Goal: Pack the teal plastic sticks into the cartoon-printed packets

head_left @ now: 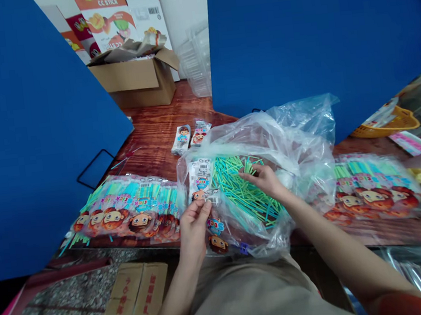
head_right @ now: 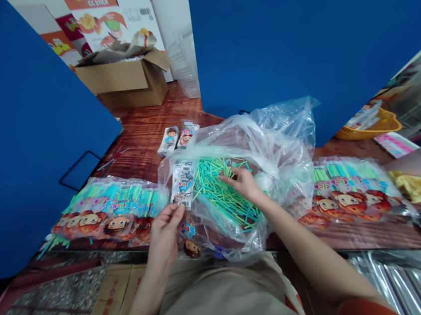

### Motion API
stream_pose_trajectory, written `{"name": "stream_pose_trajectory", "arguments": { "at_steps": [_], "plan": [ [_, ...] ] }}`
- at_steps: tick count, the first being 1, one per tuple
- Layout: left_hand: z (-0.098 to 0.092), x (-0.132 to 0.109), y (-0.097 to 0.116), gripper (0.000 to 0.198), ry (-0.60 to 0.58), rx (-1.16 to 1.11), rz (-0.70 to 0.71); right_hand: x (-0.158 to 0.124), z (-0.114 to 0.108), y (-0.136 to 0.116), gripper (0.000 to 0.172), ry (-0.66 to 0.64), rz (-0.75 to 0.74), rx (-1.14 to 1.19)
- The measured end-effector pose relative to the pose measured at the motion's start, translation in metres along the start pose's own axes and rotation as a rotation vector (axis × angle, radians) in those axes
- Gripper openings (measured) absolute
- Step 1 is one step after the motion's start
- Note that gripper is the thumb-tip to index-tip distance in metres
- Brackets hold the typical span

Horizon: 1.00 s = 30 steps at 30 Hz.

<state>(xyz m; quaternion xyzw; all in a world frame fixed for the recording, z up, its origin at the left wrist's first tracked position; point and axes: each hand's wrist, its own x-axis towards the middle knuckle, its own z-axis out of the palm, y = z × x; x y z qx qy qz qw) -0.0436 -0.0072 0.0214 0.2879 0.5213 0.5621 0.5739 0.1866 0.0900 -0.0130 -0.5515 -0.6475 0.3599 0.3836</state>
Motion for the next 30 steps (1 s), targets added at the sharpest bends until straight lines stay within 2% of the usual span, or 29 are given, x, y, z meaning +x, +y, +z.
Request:
{"name": "stream_pose_trajectory", "arguments": {
  "at_steps": [6, 11, 18, 20, 23, 26, 30],
  "plan": [
    [0.007, -0.002, 0.000, 0.040, 0.010, 0.007, -0.045, -0.005, 0.000, -0.011, 0.053, -0.032, 0.046, 0.145],
    [0.006, -0.001, -0.007, 0.038, 0.001, 0.047, 0.007, -0.009, 0.005, -0.012, 0.054, -0.041, 0.015, 0.105],
    [0.003, -0.003, -0.012, 0.036, -0.028, 0.110, 0.032, -0.011, 0.004, -0.016, 0.048, 0.052, 0.014, 0.135],
    [0.003, -0.003, -0.013, 0.035, -0.043, 0.118, 0.035, -0.012, 0.005, -0.018, 0.045, 0.082, 0.048, 0.224],
    [0.004, -0.003, -0.015, 0.032, -0.059, 0.146, 0.059, -0.014, 0.008, -0.023, 0.041, 0.113, 0.148, 0.486],
    [0.004, -0.003, -0.017, 0.029, -0.058, 0.198, 0.090, -0.016, 0.008, -0.031, 0.037, 0.066, 0.257, 0.794],
    [0.008, -0.003, -0.019, 0.027, -0.072, 0.228, 0.090, -0.022, 0.007, -0.054, 0.034, 0.048, 0.257, 0.955]
  ]
}}
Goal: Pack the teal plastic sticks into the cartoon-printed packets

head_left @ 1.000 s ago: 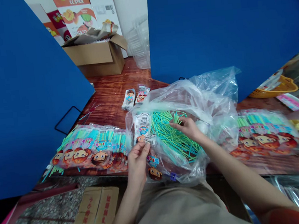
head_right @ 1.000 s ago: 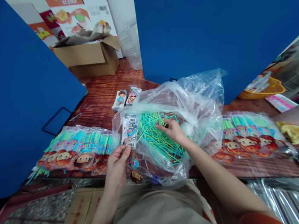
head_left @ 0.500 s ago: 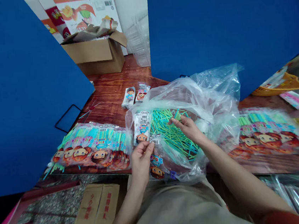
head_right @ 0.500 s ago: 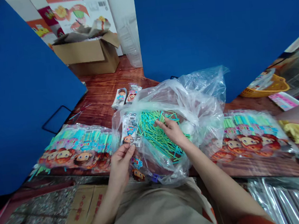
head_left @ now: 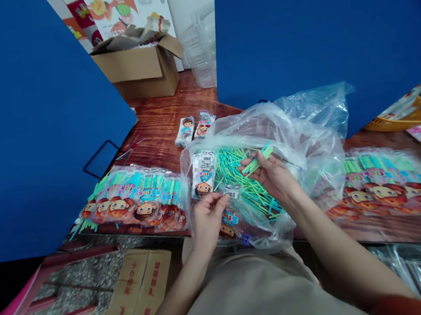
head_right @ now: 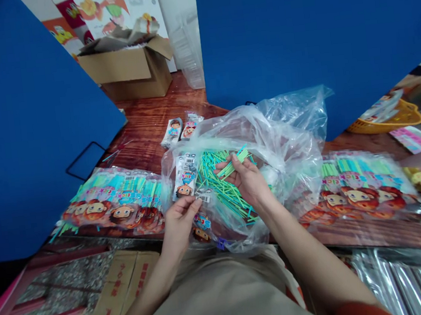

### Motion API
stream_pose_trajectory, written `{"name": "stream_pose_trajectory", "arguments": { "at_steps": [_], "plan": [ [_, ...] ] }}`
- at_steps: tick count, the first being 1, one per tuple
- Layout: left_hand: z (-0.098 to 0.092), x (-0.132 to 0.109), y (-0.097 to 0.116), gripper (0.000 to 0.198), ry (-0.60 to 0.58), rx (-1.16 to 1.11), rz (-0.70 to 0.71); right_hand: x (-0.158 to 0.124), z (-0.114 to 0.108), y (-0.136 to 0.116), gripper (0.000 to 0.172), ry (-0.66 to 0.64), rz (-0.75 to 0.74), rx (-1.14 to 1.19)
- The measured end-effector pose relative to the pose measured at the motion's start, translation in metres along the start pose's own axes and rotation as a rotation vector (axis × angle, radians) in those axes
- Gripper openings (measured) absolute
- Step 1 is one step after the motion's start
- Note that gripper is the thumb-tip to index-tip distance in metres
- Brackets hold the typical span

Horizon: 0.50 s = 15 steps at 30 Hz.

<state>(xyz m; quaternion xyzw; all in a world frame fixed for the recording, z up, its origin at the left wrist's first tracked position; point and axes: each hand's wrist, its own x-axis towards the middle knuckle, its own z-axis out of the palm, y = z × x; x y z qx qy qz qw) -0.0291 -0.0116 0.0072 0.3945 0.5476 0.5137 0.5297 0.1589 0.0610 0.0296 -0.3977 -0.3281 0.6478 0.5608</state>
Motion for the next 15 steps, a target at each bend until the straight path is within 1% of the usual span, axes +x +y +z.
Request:
{"name": "stream_pose_trajectory", "arguments": {
  "at_steps": [3, 7, 11, 15],
  "plan": [
    [0.005, 0.000, 0.000, 0.026, -0.003, -0.007, -0.003, -0.012, 0.017, -0.011, 0.030, -0.015, -0.093, 0.011],
    [0.010, -0.001, 0.003, 0.026, 0.002, -0.041, -0.039, -0.025, 0.033, -0.017, 0.027, -0.084, -0.167, -0.072],
    [0.013, -0.002, 0.008, 0.024, 0.004, -0.057, -0.049, -0.031, 0.036, -0.010, 0.028, -0.131, -0.180, -0.236],
    [0.016, -0.001, 0.008, 0.024, 0.007, -0.083, -0.050, -0.034, 0.034, -0.003, 0.035, -0.148, -0.157, -0.377]
  ]
}}
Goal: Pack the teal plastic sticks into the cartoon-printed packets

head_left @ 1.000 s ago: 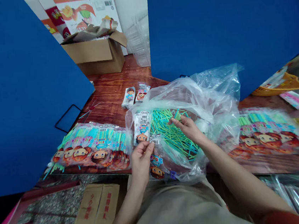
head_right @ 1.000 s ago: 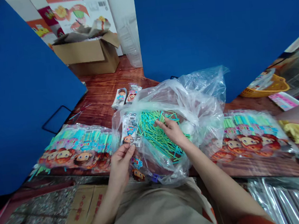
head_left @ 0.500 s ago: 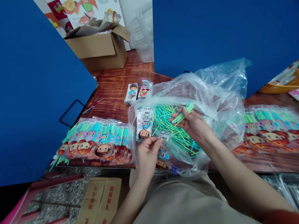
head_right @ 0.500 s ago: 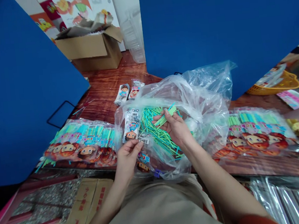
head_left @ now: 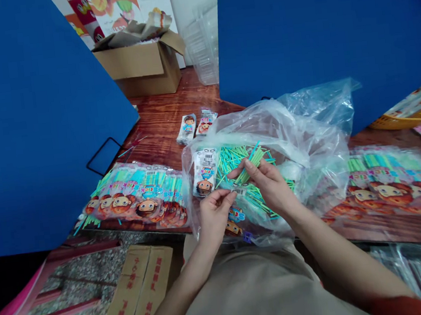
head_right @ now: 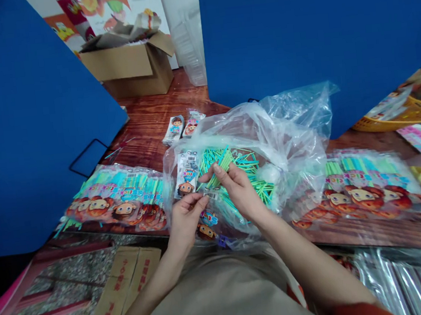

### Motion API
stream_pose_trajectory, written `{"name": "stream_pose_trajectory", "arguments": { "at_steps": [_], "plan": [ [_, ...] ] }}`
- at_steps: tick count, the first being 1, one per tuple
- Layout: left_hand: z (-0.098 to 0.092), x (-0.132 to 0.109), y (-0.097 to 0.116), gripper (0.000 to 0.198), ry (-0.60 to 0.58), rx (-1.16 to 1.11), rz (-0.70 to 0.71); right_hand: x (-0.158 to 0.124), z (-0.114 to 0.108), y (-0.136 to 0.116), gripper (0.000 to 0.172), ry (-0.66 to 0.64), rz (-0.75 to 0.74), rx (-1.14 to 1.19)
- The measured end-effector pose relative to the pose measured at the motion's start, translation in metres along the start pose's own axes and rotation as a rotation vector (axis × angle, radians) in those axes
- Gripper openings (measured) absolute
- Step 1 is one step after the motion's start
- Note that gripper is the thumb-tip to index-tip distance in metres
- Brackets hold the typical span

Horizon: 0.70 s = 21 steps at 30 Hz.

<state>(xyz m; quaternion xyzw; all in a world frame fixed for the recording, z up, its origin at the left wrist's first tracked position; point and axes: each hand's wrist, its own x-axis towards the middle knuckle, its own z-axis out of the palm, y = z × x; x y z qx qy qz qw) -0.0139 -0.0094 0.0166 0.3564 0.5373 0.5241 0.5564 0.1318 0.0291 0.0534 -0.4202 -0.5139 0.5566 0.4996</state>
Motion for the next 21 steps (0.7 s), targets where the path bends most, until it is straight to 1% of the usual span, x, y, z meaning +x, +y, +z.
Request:
{"name": "stream_pose_trajectory", "arguments": {
  "at_steps": [4, 8, 11, 14, 18, 21],
  "plan": [
    [0.0024, 0.0016, -0.0042, 0.025, 0.005, -0.038, 0.001, -0.0008, 0.0014, 0.0031, 0.039, -0.007, -0.007, -0.019],
    [0.0052, 0.0033, -0.0059, 0.025, 0.028, -0.079, 0.013, -0.0007, 0.0025, 0.0073, 0.033, -0.027, 0.037, 0.020],
    [0.0069, 0.0041, -0.0051, 0.028, 0.034, -0.114, -0.012, -0.0010, 0.0030, 0.0098, 0.032, -0.044, 0.078, 0.043],
    [0.0078, 0.0042, -0.0045, 0.030, 0.027, -0.143, -0.036, -0.0010, 0.0032, 0.0088, 0.027, -0.037, 0.072, 0.117],
    [0.0083, 0.0032, -0.0038, 0.028, 0.015, -0.140, -0.044, 0.0001, 0.0026, 0.0052, 0.024, 0.002, 0.055, 0.186],
    [0.0089, 0.0020, -0.0026, 0.028, 0.015, -0.133, -0.053, 0.0006, 0.0019, 0.0030, 0.031, 0.011, 0.039, 0.129]
  ]
}}
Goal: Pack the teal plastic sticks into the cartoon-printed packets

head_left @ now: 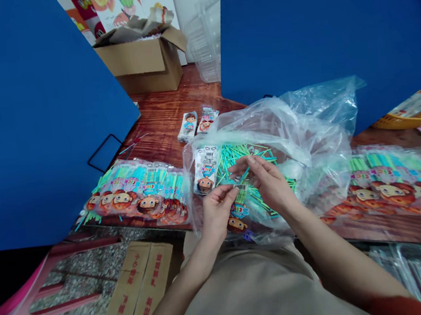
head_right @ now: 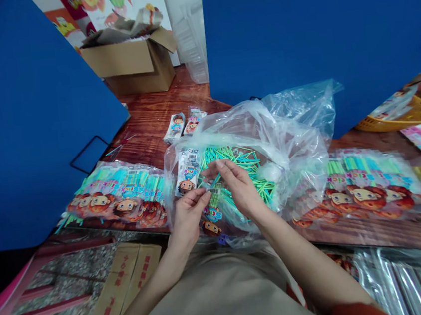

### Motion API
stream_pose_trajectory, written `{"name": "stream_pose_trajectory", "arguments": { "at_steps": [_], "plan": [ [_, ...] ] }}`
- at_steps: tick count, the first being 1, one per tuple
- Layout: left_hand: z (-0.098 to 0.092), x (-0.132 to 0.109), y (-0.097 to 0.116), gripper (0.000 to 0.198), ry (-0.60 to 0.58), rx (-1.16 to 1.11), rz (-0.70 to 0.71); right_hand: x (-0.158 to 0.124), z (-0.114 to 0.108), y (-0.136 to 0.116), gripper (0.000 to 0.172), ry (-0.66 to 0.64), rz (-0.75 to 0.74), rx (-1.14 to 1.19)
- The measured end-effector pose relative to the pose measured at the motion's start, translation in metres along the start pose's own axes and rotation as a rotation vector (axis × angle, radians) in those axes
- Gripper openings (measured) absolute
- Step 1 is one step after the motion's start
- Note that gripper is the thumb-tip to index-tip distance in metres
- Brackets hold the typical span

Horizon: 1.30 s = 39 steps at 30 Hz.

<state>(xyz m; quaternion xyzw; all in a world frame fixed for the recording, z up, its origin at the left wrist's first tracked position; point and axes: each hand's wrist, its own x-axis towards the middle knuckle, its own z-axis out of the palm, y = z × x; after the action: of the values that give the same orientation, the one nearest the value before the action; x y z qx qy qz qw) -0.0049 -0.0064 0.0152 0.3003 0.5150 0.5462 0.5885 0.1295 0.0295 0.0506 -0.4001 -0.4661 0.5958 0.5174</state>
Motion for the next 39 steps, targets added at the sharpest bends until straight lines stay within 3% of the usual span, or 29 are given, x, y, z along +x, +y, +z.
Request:
{"name": "stream_pose_trajectory", "arguments": {
  "at_steps": [7, 11, 16, 20, 31, 39],
  "plan": [
    [0.000, -0.001, 0.002, 0.033, -0.015, -0.044, -0.007, -0.005, -0.001, -0.001, 0.036, -0.100, -0.051, -0.333],
    [0.000, -0.001, 0.004, 0.033, 0.001, -0.072, -0.007, -0.008, -0.004, 0.001, 0.038, -0.008, -0.151, -0.324],
    [-0.002, 0.001, 0.003, 0.033, 0.016, -0.081, -0.012, -0.010, -0.015, 0.002, 0.034, -0.200, -0.205, -0.588],
    [-0.003, 0.001, 0.000, 0.033, 0.010, -0.078, -0.006, -0.010, -0.023, 0.001, 0.034, -0.149, -0.243, -0.640],
    [0.000, -0.003, 0.002, 0.029, 0.004, -0.044, 0.006, -0.009, -0.028, 0.002, 0.031, -0.282, -0.172, -0.745],
    [-0.008, -0.003, 0.004, 0.040, -0.186, 0.061, -0.217, -0.004, -0.034, 0.005, 0.030, -0.067, -0.144, -0.595]
  ]
}}
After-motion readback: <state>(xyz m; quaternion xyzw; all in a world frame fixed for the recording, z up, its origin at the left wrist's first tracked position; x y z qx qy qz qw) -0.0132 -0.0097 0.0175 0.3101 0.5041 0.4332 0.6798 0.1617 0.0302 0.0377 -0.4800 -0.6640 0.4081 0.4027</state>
